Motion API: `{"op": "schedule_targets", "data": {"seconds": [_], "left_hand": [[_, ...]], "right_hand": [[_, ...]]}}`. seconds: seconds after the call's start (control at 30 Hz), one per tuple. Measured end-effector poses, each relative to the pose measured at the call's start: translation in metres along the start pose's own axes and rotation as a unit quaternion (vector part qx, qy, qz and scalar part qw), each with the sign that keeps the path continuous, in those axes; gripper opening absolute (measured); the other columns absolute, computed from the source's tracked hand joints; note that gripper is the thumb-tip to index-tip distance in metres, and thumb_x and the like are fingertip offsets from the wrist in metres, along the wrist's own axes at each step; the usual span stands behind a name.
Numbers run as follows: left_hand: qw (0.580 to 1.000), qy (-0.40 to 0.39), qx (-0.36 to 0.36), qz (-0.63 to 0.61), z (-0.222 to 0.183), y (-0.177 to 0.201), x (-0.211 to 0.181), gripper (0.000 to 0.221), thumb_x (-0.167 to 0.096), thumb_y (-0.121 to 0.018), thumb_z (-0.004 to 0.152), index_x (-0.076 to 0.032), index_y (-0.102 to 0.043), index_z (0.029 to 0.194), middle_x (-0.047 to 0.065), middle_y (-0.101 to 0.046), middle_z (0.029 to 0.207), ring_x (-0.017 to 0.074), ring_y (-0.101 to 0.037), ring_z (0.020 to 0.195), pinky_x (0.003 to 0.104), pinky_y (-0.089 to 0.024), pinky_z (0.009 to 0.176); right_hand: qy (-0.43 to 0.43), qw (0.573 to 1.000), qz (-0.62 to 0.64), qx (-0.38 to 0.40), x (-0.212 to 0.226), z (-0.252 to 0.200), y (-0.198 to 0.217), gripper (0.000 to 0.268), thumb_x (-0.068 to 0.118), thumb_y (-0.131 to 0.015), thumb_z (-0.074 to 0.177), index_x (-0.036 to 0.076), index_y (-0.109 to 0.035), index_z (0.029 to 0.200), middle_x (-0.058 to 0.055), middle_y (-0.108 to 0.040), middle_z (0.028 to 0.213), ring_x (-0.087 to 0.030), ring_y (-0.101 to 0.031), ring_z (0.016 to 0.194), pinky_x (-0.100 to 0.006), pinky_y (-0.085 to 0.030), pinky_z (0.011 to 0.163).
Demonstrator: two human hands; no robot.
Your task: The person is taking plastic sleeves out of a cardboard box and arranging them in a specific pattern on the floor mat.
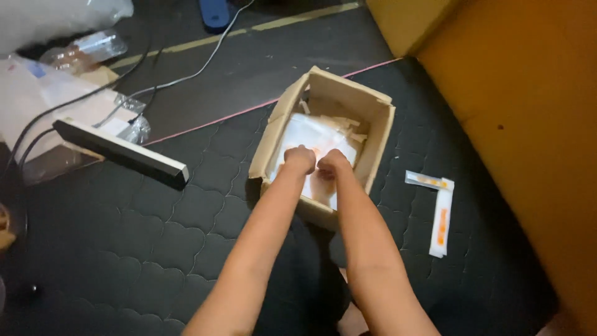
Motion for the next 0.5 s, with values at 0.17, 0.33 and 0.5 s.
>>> {"op": "schedule_targets", "data": {"seconds": [0.17,0.33,0.5], "left_hand": [[0.999,0.005,0.035,-0.021,-0.048,0.036,-0.007,0.040,-0.016,-0.067,0.090,-0.009,-0.070,0.129,0.016,-0.064,0.132,0.0389,-0.064,0.125,0.061,-0.055,0.090],[0.999,0.007,0.038,-0.039,-0.024,0.029,-0.015,0.033,-0.011,-0.066,0.087,-0.008,-0.075,0.120,0.018,-0.071,0.123,0.0411,-0.066,0.120,0.062,-0.055,0.089],[0.999,0.008,0.019,-0.036,-0.045,0.044,-0.019,0.034,-0.009,-0.060,0.092,-0.004,-0.072,0.123,0.019,-0.071,0.124,0.0402,-0.066,0.121,0.061,-0.055,0.091]], "right_hand": [[-0.021,0.995,0.087,-0.038,0.012,-0.029,0.008,0.058,0.036,-0.090,0.071,0.002,-0.075,0.115,-0.021,-0.074,0.114,-0.043,-0.068,0.115,-0.059,-0.056,0.096],[-0.051,0.993,0.092,-0.058,-0.012,0.022,0.000,0.071,0.043,-0.095,0.063,0.007,-0.073,0.121,-0.017,-0.073,0.118,-0.041,-0.066,0.119,-0.063,-0.053,0.097],[-0.079,0.985,0.142,-0.059,0.016,-0.055,0.043,0.067,0.023,-0.095,0.068,0.000,-0.069,0.125,-0.023,-0.070,0.123,-0.044,-0.063,0.123,-0.060,-0.050,0.102]]}}
Point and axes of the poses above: each hand's wrist, its own z-axis towards the middle knuckle, its own y-axis out of the back of the hand, x = y × z, the point moved 5 cm from there along z, towards the middle knuckle
